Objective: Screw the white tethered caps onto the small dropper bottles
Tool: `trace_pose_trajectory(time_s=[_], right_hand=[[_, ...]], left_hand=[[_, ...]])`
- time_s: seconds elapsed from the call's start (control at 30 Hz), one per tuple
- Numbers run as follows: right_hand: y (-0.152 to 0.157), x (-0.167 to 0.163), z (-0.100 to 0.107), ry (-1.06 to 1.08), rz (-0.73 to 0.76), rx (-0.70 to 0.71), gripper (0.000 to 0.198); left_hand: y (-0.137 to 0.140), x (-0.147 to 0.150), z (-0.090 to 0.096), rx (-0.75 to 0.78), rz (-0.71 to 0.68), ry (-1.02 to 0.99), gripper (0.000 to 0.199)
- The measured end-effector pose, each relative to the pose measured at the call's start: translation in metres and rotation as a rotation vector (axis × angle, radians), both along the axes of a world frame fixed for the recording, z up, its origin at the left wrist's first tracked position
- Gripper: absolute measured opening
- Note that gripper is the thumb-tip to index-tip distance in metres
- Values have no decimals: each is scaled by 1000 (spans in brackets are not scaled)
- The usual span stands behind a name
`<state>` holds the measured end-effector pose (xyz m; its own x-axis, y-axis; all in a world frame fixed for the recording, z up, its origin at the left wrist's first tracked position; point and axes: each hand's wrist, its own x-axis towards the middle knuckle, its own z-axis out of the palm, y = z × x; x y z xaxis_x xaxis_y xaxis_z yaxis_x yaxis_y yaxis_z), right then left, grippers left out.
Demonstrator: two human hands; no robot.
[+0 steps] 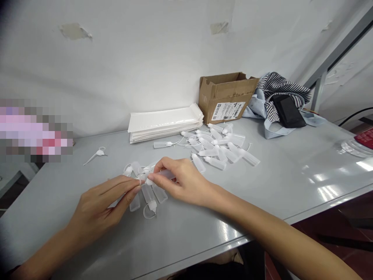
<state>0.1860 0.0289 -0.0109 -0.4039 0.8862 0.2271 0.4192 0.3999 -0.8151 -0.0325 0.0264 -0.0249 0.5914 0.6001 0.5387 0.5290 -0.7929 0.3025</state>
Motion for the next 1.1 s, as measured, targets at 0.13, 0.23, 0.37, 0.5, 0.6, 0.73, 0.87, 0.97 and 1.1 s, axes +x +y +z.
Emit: trace_pose_trajectory(time_s=[0.13,0.23,0.37,0.5,0.6,0.73,0.87,0.97,1.1], right_hand=[[0,0,0,-37,26,9,22],[0,-1,-1,-40,38,1,22],[0,-2,-4,-25,41,-18,22],[0,-4,-7,-1,31,-36,24],[0,-5,-9,11,23,-51,25],[-1,-7,-10,15,28,-79,25],[-1,-7,-9,32,36,-116,25],[-1,-5,-5,52,30,-152,24],[0,-2,2,119,6,-195,22]], left_hand=[[-1,1,-1,39,-8,15,14],[-1,1,-1,59,-1,20,15],[-1,2,-1,78,1,20,16],[-2,3,-1,97,4,-2,16],[-3,4,-2,127,11,-14,15],[-2,3,-6,216,14,-13,15],[2,1,-6,291,-30,-3,16],[4,-1,-1,174,-42,3,14],[6,-4,8,82,4,-24,15]])
